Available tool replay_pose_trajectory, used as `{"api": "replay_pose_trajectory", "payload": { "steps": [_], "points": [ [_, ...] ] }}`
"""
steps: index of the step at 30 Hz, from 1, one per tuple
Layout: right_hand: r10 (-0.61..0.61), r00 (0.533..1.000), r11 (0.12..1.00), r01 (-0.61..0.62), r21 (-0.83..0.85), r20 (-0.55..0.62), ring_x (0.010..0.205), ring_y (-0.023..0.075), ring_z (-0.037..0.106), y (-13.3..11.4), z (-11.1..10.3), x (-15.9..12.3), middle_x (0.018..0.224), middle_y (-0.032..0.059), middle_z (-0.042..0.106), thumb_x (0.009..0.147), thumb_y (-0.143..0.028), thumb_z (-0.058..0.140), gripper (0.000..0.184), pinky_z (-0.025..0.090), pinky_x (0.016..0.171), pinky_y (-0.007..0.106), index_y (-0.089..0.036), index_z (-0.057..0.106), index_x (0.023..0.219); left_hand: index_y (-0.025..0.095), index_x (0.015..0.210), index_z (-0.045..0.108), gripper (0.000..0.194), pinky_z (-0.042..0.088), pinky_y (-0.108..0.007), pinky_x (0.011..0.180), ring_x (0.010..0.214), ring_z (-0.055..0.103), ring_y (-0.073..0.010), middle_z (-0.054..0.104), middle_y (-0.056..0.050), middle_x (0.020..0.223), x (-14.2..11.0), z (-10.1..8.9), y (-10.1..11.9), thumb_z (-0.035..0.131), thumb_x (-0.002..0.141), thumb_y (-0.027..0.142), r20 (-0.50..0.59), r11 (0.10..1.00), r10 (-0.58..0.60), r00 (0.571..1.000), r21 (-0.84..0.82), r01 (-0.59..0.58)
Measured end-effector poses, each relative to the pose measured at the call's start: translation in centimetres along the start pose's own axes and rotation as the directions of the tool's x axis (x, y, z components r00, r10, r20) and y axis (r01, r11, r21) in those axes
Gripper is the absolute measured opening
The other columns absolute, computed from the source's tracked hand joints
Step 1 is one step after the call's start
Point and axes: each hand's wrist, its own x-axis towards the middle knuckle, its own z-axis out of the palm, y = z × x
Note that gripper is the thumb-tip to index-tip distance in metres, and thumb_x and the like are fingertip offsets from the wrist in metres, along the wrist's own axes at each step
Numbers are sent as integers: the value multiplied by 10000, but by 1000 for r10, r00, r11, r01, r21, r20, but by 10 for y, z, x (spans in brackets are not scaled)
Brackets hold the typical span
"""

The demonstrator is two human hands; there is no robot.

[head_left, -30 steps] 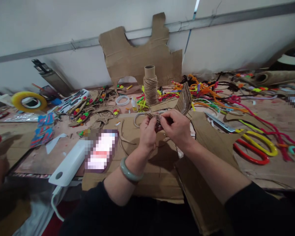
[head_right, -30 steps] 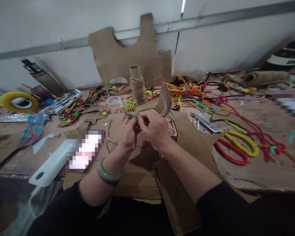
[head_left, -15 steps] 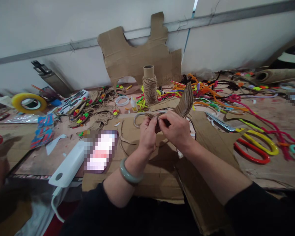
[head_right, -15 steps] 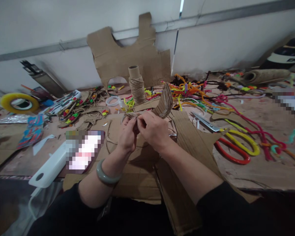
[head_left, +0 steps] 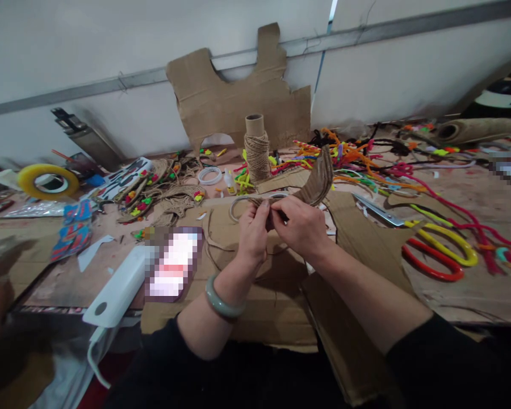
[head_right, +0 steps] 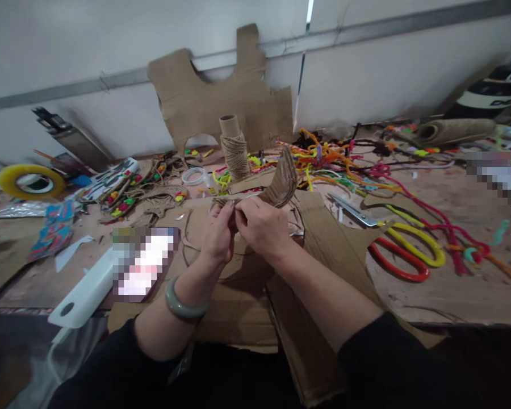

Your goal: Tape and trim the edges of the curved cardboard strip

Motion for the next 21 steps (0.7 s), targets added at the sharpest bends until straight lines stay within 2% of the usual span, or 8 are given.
{"api": "replay_pose_trajectory", "payload": {
  "steps": [5, 14, 21],
  "points": [
    [-6, 1000, 1000, 6, 4, 0, 679, 138, 598, 0, 0, 0, 739, 41, 682, 888, -228, 476, 215, 381, 620, 263, -186, 625, 738, 154, 659, 534, 280, 452, -178, 549, 527, 535, -55, 580, 51, 577, -1, 2, 3, 761, 681, 316, -3, 999, -27, 1000, -30, 27],
    [-6, 1000, 1000, 7, -17, 18, 695, 142, 608, 1, 0, 0, 754, 46, 690, 903, -244, 467, 232, 381, 620, 270, -184, 630, 749, 167, 660, 520, 274, 457, -198, 563, 529, 543, -70, 560, 51, 572, -1, 3, 4, 738, 697, 330, -22, 999, -43, 999, 14, 43],
    [-76, 996, 994, 79, -73, 49, 733, 139, 623, 1, -2, -3, 818, 46, 695, 938, -256, 460, 241, 379, 619, 267, -179, 680, 877, 178, 674, 527, 252, 415, -203, 517, 518, 527, -80, 574, 33, 591, 6, -3, 3, 677, 737, 370, -70, 992, -20, 997, 119, 28]
  ]
}}
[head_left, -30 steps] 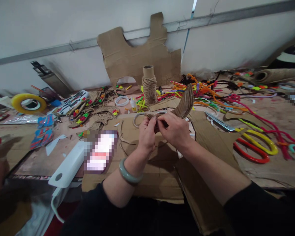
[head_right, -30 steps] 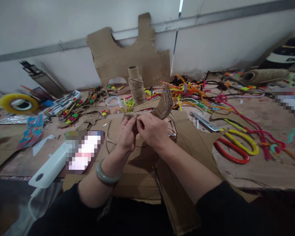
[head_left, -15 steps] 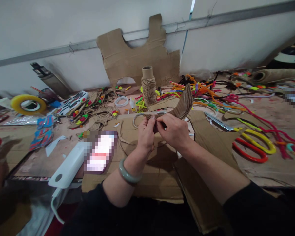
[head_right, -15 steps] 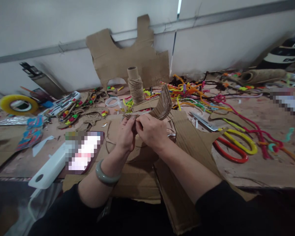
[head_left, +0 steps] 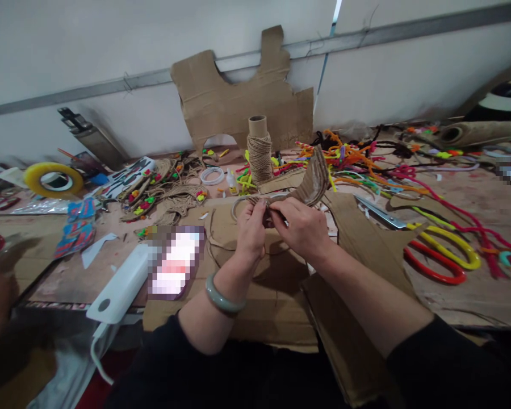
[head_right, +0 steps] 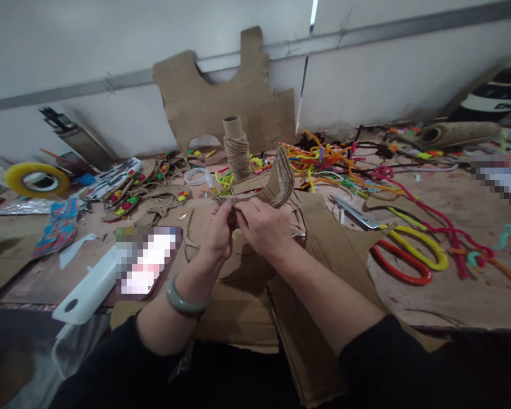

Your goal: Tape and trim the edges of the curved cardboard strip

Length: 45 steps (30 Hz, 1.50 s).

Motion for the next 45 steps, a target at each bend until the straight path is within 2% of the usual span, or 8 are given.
{"api": "replay_pose_trajectory", "payload": {
  "steps": [4, 7, 13, 19, 27, 33, 40, 45],
  "points": [
    [-54, 997, 998, 53, -18, -56, 753, 137, 619, 1, -4, -1, 876, 55, 688, 928, -234, 476, 222, 386, 619, 258, -193, 694, 920, 178, 668, 517, 274, 359, -193, 472, 481, 468, -66, 536, 43, 568, 6, -4, 1, 675, 756, 384, -62, 998, 31, 998, 57, -28],
    [-58, 997, 998, 57, -19, -54, 744, 130, 608, 3, -6, -2, 874, 52, 679, 923, -229, 483, 222, 390, 625, 251, -207, 702, 895, 170, 661, 522, 281, 347, -193, 467, 468, 454, -60, 536, 42, 568, 8, -5, 4, 680, 761, 380, -81, 996, 52, 995, 79, -46],
    [-48, 999, 999, 48, -18, -8, 727, 128, 602, 5, -6, -5, 874, 44, 686, 927, -239, 480, 234, 396, 629, 257, -218, 713, 940, 166, 635, 520, 301, 358, -195, 476, 466, 459, -60, 528, 49, 544, 8, -5, 7, 685, 762, 383, -61, 996, 67, 996, 69, -63],
    [-83, 997, 996, 83, -42, 0, 698, 131, 591, 5, -7, -6, 845, 45, 677, 944, -250, 454, 270, 372, 579, 270, -210, 715, 890, 165, 665, 539, 264, 386, -186, 484, 495, 495, -66, 565, 42, 573, 7, -5, 9, 682, 760, 365, -42, 997, 35, 999, 66, -33],
    [-79, 995, 994, 83, -72, 60, 762, 137, 595, 7, -8, -8, 897, 43, 666, 925, -247, 490, 218, 375, 607, 270, -221, 707, 923, 162, 685, 571, 259, 410, -192, 495, 512, 517, -74, 586, 33, 599, 6, -6, 9, 700, 729, 381, -12, 999, -7, 1000, 44, 8],
    [-125, 992, 987, 125, -101, 5, 741, 127, 606, 6, -9, -7, 874, 38, 665, 914, -224, 515, 200, 382, 592, 259, -206, 713, 891, 153, 689, 580, 301, 378, -164, 475, 507, 495, -54, 583, 34, 598, 7, -6, 10, 744, 677, 406, 15, 999, -11, 1000, 44, 11],
    [-155, 988, 983, 152, -98, -16, 718, 123, 596, 6, -9, -8, 854, 33, 651, 898, -213, 546, 178, 397, 577, 248, -217, 724, 893, 160, 636, 521, 254, 375, -183, 470, 477, 458, -65, 499, 51, 525, 11, -8, 12, 616, 790, 339, -66, 996, -55, 996, 70, 59],
    [-155, 983, 988, 153, -18, -103, 750, 131, 600, 5, -9, -9, 915, 49, 647, 884, -175, 558, 185, 439, 612, 241, -220, 717, 967, 168, 663, 514, 193, 401, -193, 485, 489, 483, -79, 512, 47, 550, 16, -11, 16, 558, 811, 282, -96, 998, -65, 993, 14, 67]
  ]
}}
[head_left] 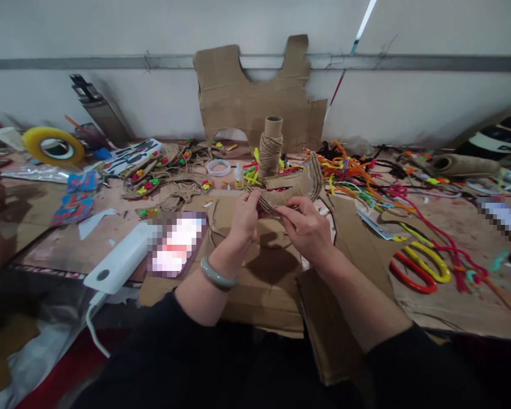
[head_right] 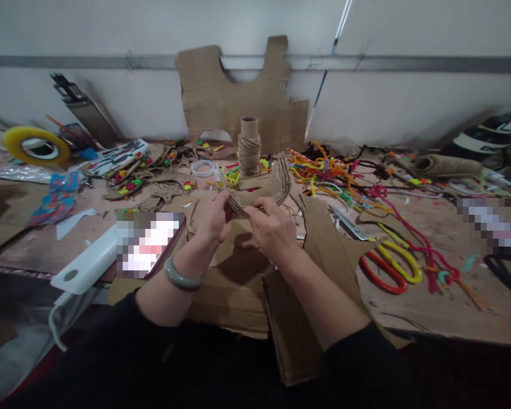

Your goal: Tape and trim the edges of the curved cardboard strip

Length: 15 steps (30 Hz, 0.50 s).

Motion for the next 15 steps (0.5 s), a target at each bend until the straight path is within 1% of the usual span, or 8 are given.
{"api": "replay_pose_trajectory", "payload": {
  "steps": [3, 6, 8, 10, 13, 15],
  "points": [
    [57, 997, 994, -52, 93, -52, 811, 157, 611, 1, 0, 0, 916, 67, 640, 884, -195, 562, 146, 472, 672, 261, -201, 698, 938, 165, 685, 517, 171, 397, -188, 470, 488, 480, -76, 528, 43, 577, 3, -2, 2, 534, 820, 267, -18, 999, 10, 1000, -40, -10],
    [128, 991, 974, -116, 193, -49, 831, 168, 610, 5, 1, 0, 879, 61, 641, 878, -213, 572, 91, 475, 709, 282, -201, 659, 854, 163, 708, 527, 165, 411, -191, 471, 503, 496, -78, 553, 35, 614, 8, -4, 3, 542, 817, 286, -52, 999, 32, 998, -30, -34],
    [182, 983, 956, -174, 235, -13, 806, 172, 599, 8, 2, -1, 814, 43, 638, 868, -237, 584, 90, 461, 706, 292, -208, 620, 791, 164, 701, 525, 180, 429, -195, 486, 513, 505, -78, 553, 35, 619, 10, -6, 3, 561, 806, 306, -64, 998, 59, 996, -14, -60],
    [254, 967, 933, -254, 256, 36, 743, 169, 577, 11, 3, 0, 756, 29, 624, 855, -284, 596, 127, 443, 675, 297, -212, 590, 750, 165, 679, 512, 217, 435, -195, 495, 512, 505, -76, 538, 40, 603, 13, -8, 2, 588, 790, 336, -71, 996, 88, 994, 0, -88],
    [378, 915, 876, -403, 266, 141, 637, 149, 537, 15, 3, 1, 712, 21, 619, 823, -334, 614, 159, 410, 615, 288, -206, 588, 731, 168, 679, 510, 276, 421, -192, 481, 493, 493, -74, 520, 45, 586, 17, -11, -1, 626, 766, 402, -64, 991, 135, 989, 18, -134],
    [424, 877, 842, -473, 259, 226, 620, 146, 540, 16, 1, 3, 701, 23, 637, 801, -334, 627, 156, 400, 606, 284, -201, 604, 723, 171, 676, 505, 310, 411, -192, 468, 478, 477, -70, 508, 48, 580, 21, -14, -4, 641, 754, 438, -54, 982, 184, 981, 44, -181]
  ]
}}
